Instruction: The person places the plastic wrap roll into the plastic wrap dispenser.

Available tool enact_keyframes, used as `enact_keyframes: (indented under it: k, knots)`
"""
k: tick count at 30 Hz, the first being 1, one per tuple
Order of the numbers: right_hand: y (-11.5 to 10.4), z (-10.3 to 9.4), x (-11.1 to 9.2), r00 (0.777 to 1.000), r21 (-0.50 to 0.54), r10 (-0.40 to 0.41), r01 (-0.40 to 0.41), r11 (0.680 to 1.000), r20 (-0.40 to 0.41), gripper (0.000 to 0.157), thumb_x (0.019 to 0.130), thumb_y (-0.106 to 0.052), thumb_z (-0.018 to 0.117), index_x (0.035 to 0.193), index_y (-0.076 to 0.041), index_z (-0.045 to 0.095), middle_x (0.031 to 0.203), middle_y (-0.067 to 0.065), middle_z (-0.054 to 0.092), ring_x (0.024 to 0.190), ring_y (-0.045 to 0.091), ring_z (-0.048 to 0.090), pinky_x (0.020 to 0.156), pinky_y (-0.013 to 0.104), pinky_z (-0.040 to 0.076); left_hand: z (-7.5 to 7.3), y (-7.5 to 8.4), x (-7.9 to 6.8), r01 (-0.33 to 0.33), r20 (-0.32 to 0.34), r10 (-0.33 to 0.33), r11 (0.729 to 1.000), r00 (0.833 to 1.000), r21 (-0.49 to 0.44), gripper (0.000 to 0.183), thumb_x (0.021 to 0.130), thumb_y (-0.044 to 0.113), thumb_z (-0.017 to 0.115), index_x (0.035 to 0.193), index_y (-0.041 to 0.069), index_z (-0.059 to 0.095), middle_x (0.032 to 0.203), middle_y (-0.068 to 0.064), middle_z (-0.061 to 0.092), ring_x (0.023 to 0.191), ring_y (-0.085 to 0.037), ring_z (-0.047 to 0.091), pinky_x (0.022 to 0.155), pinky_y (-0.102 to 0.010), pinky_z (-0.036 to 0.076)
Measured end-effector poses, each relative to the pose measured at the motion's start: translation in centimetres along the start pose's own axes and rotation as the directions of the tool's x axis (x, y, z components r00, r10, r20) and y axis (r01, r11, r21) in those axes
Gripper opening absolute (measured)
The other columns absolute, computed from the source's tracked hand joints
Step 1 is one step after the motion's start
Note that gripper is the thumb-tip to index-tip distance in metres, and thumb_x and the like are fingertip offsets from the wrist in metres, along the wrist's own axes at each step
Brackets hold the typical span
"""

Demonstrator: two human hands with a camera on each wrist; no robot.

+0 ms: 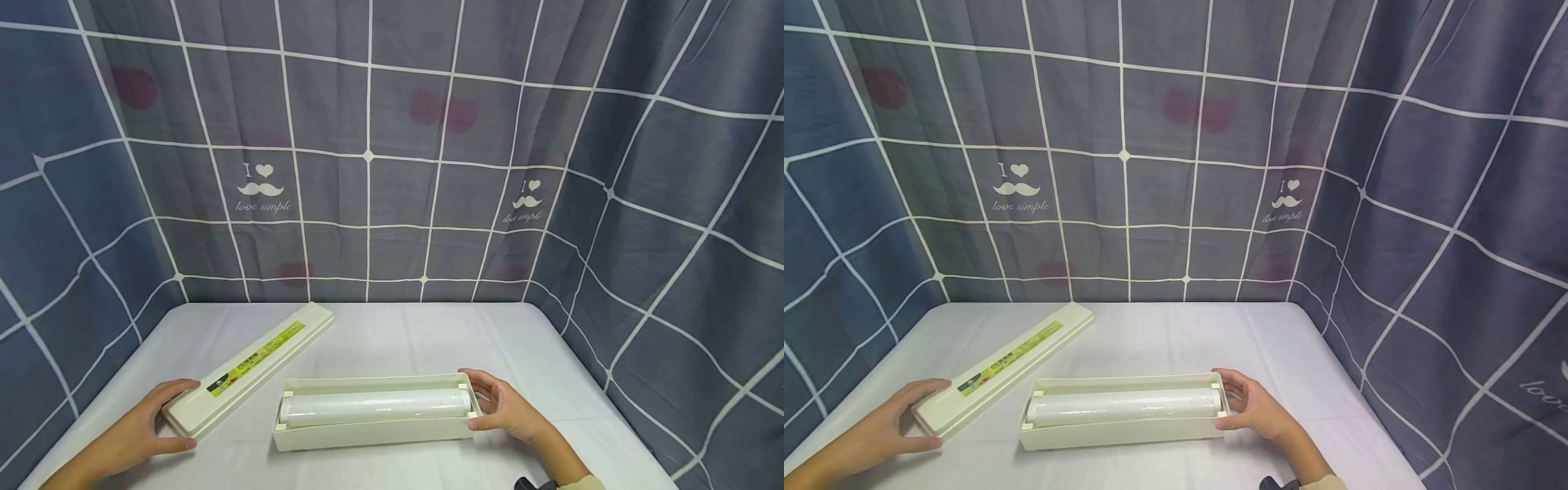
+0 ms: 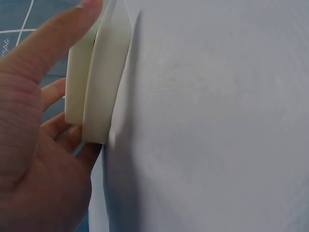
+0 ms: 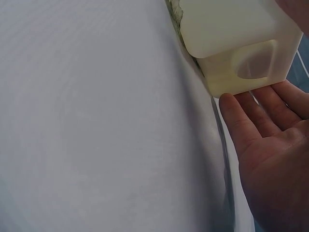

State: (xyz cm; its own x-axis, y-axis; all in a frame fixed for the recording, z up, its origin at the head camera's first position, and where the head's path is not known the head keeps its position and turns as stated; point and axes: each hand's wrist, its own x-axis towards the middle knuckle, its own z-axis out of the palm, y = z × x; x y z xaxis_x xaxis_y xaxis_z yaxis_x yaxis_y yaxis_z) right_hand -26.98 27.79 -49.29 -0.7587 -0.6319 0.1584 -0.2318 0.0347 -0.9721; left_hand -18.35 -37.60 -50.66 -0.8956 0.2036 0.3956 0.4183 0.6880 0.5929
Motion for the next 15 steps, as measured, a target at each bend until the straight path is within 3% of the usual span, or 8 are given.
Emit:
enact_keyframes:
  k: [10, 15]
  knots:
    - [0.0, 0.01, 0.05, 1.0, 0.005, -0.009, 0.009, 1.0, 0.006, 0.091, 0.08, 0.002, 0.083, 0.152, 0.014, 0.029, 0.153, 0.034, 0.04, 0.135, 0.012, 0.054, 0.11, 0.021, 0.048, 0.12, 0.19, -0.15, 0.018, 0.02, -0.019, 1.0, 1.0, 0.02, 0.094, 0.067, 0.011, 0.094, 0.148, 0.003, 0.046, 0.136, 0.043, 0.024, 0.121, 0.037, 0.014, 0.095, 0.009, 0.012]
    - [-0.02, -0.04, 0.02, 1.0, -0.002, -0.009, 0.009, 1.0, 0.011, 0.092, 0.08, 0.001, 0.083, 0.152, 0.014, 0.028, 0.153, 0.036, 0.038, 0.136, 0.011, 0.054, 0.11, 0.02, 0.047, 0.16, 0.09, -0.21, 0.045, 0.028, -0.046, 0.998, 0.999, 0.036, 0.096, 0.067, 0.015, 0.094, 0.149, 0.004, 0.046, 0.137, 0.04, 0.026, 0.119, 0.038, 0.012, 0.093, 0.009, 0.012]
